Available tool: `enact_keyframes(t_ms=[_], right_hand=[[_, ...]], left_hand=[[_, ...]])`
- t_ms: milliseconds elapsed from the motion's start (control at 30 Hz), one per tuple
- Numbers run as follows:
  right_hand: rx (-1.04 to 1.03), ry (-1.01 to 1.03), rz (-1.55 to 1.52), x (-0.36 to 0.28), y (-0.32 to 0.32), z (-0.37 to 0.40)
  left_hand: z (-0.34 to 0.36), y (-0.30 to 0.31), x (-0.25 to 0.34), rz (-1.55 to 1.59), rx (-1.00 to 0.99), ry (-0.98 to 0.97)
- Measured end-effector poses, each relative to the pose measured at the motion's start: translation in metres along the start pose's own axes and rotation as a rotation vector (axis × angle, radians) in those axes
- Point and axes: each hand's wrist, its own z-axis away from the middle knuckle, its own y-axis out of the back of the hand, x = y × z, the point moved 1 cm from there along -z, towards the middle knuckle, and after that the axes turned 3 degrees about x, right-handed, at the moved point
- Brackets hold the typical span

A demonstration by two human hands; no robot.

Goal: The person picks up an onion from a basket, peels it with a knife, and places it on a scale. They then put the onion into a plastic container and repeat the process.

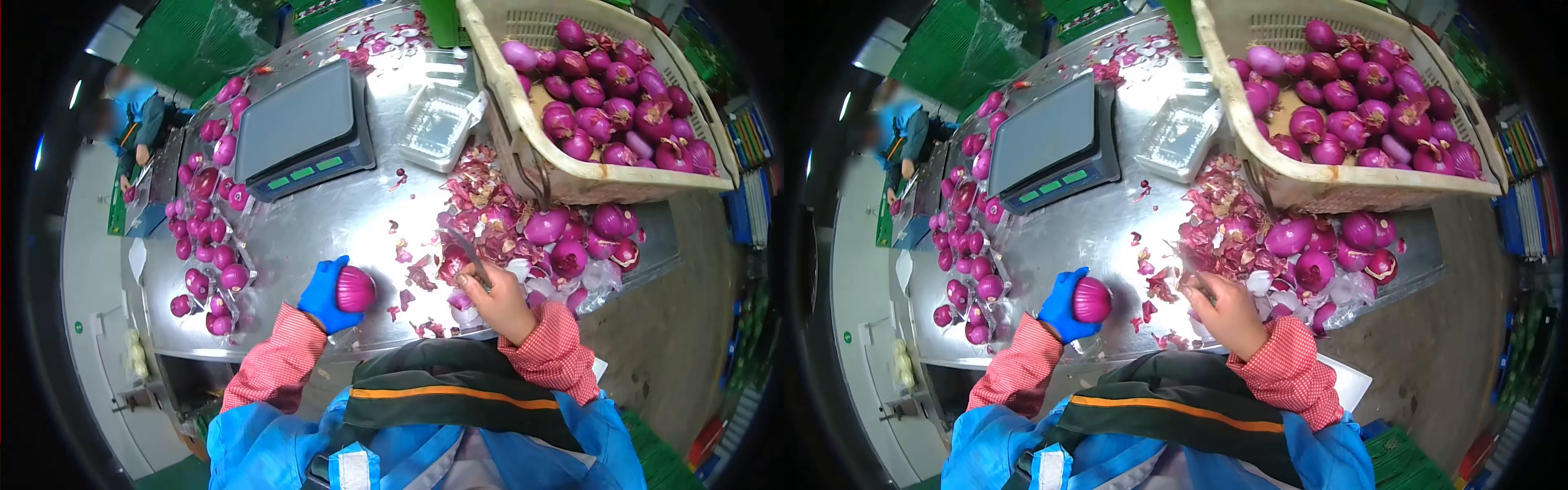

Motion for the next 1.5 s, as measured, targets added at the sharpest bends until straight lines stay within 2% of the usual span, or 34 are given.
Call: enact_keyframes(t_ms=[33,100,233,333,400,467,533,633,700,733,767,800,867,933,1000,1033,1067,1100,1133,1233,1367,1500], right_hand=[[-0.019,-0.053,0.022,0.008,0.001,-0.001],[0.004,-0.001,0.012,0.017,0.0,-0.005],[-0.082,-0.059,0.001,0.021,-0.001,-0.012],[-0.07,-0.053,-0.016,0.023,-0.007,-0.016],[-0.077,0.015,0.014,0.027,-0.01,-0.018],[-0.087,0.025,0.09,0.019,-0.005,-0.02],[-0.118,-0.013,0.069,0.02,0.0,-0.023],[-0.076,0.053,0.134,0.034,0.004,-0.022],[-0.105,0.082,0.156,0.036,0.012,-0.022],[-0.125,0.102,0.182,0.038,0.014,-0.021],[-0.145,0.102,0.163,0.039,0.017,-0.019],[-0.168,0.102,0.144,0.037,0.021,-0.017],[-0.211,0.124,0.072,0.038,0.031,-0.016],[-0.241,0.146,0.054,0.04,0.042,-0.014],[-0.253,0.167,0.092,0.043,0.053,-0.011],[-0.26,0.149,0.126,0.046,0.058,-0.009],[-0.24,0.174,0.107,0.051,0.062,-0.008],[-0.218,0.198,0.088,0.057,0.066,-0.007],[-0.198,0.221,0.069,0.063,0.07,-0.006],[-0.18,0.167,0.017,0.07,0.088,-0.004],[-0.169,0.118,-0.052,0.086,0.095,-0.002],[-0.105,0.211,-0.066,0.092,0.094,0.002]], left_hand=[[0.004,0.007,-0.005,0.03,0.032,-0.032],[0.014,0.022,-0.014,-0.015,0.06,-0.065],[0.029,0.036,-0.027,-0.34,-0.261,0.204],[0.034,0.013,-0.051,-0.467,-0.428,0.273],[0.04,-0.02,-0.09,-0.47,-0.331,0.208],[0.036,-0.025,-0.109,-0.444,-0.125,-0.078],[0.023,0.003,-0.074,-0.473,-0.135,0.05],[-0.025,0.062,-0.025,-0.406,-0.155,-0.025],[-0.069,0.101,0.043,-0.013,0.059,-0.079],[-0.092,0.119,0.086,-0.008,0.227,-0.351],[-0.116,0.131,0.131,0.014,0.31,-0.511],[-0.143,0.141,0.158,0.08,0.241,-0.517],[-0.201,0.144,0.221,0.028,0.221,-0.696],[-0.266,0.131,0.279,-0.014,0.102,-0.828],[-0.339,0.097,0.311,0.0,-0.097,-0.836],[-0.366,0.084,0.331,-0.316,-0.152,-0.746],[-0.393,0.067,0.344,-0.496,-0.275,-0.576],[-0.426,0.044,0.339,-0.695,-0.323,-0.523],[-0.451,0.022,0.331,-0.76,-0.332,-0.493],[-0.486,-0.019,0.332,-0.854,-0.303,-0.421],[-0.497,-0.055,0.343,-0.913,-0.225,-0.374],[-0.502,-0.076,0.341,-0.93,-0.152,-0.373]])
